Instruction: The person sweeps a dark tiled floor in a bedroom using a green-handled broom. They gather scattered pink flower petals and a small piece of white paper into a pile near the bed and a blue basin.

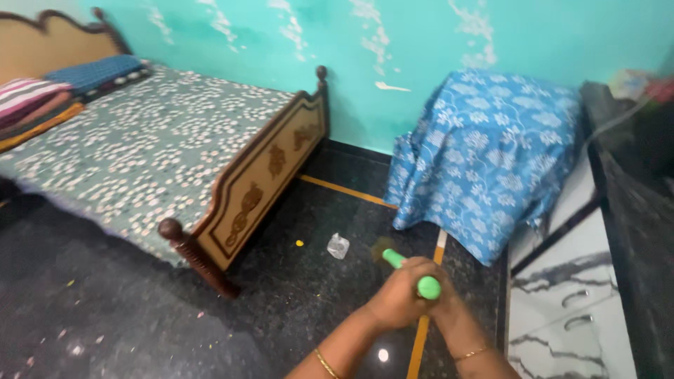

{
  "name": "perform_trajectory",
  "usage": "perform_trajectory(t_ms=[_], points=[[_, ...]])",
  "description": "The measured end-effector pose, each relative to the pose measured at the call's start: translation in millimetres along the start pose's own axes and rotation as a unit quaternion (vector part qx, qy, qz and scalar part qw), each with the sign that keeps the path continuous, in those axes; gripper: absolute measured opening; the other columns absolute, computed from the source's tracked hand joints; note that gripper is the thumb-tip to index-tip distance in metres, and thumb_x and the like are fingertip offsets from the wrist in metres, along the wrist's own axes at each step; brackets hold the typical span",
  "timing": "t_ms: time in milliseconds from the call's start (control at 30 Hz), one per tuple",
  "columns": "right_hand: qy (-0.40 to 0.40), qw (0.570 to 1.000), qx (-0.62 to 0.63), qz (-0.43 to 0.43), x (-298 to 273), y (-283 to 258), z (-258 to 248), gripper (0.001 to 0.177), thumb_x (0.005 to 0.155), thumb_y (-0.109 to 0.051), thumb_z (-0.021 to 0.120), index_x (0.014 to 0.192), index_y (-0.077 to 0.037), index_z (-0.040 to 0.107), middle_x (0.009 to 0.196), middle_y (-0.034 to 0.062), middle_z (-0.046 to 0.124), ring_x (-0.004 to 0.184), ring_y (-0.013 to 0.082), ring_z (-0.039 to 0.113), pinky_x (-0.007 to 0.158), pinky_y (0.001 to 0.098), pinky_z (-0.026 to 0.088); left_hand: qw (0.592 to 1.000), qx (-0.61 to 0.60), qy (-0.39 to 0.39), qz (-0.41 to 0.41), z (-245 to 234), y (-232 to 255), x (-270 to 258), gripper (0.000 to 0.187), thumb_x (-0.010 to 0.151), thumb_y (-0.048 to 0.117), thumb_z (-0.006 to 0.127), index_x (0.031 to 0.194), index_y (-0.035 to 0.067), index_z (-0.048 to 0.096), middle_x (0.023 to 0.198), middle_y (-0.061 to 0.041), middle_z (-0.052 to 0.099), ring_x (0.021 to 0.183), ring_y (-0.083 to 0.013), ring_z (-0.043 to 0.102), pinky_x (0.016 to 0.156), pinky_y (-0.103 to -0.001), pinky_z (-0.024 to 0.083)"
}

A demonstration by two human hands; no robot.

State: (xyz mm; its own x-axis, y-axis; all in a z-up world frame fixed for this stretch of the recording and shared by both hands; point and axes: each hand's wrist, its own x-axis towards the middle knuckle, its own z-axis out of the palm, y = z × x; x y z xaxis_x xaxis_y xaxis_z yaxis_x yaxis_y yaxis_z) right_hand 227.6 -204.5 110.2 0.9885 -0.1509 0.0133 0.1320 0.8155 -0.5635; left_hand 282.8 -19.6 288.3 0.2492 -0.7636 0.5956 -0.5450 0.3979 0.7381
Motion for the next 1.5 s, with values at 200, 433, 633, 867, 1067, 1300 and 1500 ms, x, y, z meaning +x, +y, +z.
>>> perform_trajectory(t_ms=[200, 433, 633, 867, 1067, 1300, 1500], points=[[0.153, 0.905, -0.347, -0.192, -71.7, -19.2, -36.6, 0.044, 0.086, -0.012, 0.066, 0.129, -0.006, 0.06, 0.121, 0.0153, 0.068, 0.111, 0.0225, 0.067, 0.097, 0.035, 0.054, 0.996, -0.057, 0.047, -0.052, 78.4, -62.8, 0.3, 0.024, 0.072, 0.001, 0.079, 0.092, 0.006, 0.067, 0.1, -0.012, 0.068, 0.102, -0.0344, 0.066, 0.094, -0.042, 0.051], [0.404, 0.914, -0.016, -0.044, -82.6, -51.5, -171.7, 0.025, 0.095, -0.024, 0.065, 0.109, -0.003, 0.063, 0.096, 0.0139, 0.068, 0.09, 0.0241, 0.067, 0.076, 0.0375, 0.056, 0.982, -0.175, 0.055, -0.047, 181.7, -134.8, -6.1, 0.023, 0.08, -0.001, 0.081, 0.096, 0.007, 0.066, 0.107, -0.012, 0.068, 0.108, -0.0301, 0.069, 0.1, -0.041, 0.052], [0.426, 0.899, -0.099, -0.024, -111.8, -52.7, -311.5, 0.026, 0.085, -0.023, 0.069, 0.103, -0.004, 0.062, 0.09, 0.0115, 0.068, 0.078, 0.0234, 0.069, 0.07, 0.0363, 0.057, 0.979, -0.153, 0.098, -0.091, 286.1, -237.8, -34.6, 0.032, 0.07, 0.0, 0.091, 0.094, 0.003, 0.071, 0.121, -0.021, 0.065, 0.121, -0.0372, 0.064, 0.106, -0.045, 0.048], [0.468, 0.881, -0.069, 0.014, -83.5, 6.9, -428.5, 0.028, 0.085, -0.025, 0.072, 0.1, -0.005, 0.06, 0.084, 0.0121, 0.065, 0.072, 0.0233, 0.066, 0.065, 0.0345, 0.054, 0.937, -0.233, 0.123, -0.229, 367.2, -373.9, -124.0, 0.014, 0.083, -0.002, 0.076, 0.093, 0.006, 0.07, 0.122, -0.014, 0.076, 0.11, -0.0273, 0.076, 0.103, -0.047, 0.056], [0.535, 0.807, -0.231, -0.097, -61.7, 52.9, -507.2, 0.034, 0.081, -0.025, 0.075, 0.098, 0.001, 0.062, 0.078, 0.0108, 0.061, 0.064, 0.024, 0.059, 0.057, 0.0359, 0.047, 0.964, -0.195, 0.164, -0.069, 394.7, -470.9, -166.7, 0.024, 0.078, -0.018, 0.076, 0.086, 0.003, 0.065, 0.119, -0.02, 0.075, 0.117, -0.0302, 0.075, 0.125, -0.052, 0.035], [0.524, 0.836, -0.163, -0.004, -44.4, 97.9, -576.3, 0.033, 0.078, -0.025, 0.071, 0.103, -0.008, 0.058, 0.076, 0.0084, 0.059, 0.061, 0.0221, 0.057, 0.056, 0.0364, 0.048, 0.939, -0.26, 0.138, -0.175, 409.3, -543.9, -221.5, 0.027, 0.082, -0.005, 0.082, 0.096, 0.01, 0.064, 0.143, -0.015, 0.064, 0.138, -0.0278, 0.06, 0.111, -0.04, 0.048], [0.525, 0.81, -0.219, -0.139, -6.1, 131.8, -631.2, 0.03, 0.077, -0.02, 0.07, 0.102, -0.011, 0.057, 0.076, 0.0069, 0.056, 0.06, 0.0224, 0.054, 0.049, 0.0368, 0.044, 0.942, -0.266, 0.114, -0.167, 397.9, -605.4, -240.5, 0.028, 0.081, -0.008, 0.079, 0.095, 0.008, 0.062, 0.142, -0.01, 0.064, 0.132, -0.022, 0.059, 0.107, -0.034, 0.048]])
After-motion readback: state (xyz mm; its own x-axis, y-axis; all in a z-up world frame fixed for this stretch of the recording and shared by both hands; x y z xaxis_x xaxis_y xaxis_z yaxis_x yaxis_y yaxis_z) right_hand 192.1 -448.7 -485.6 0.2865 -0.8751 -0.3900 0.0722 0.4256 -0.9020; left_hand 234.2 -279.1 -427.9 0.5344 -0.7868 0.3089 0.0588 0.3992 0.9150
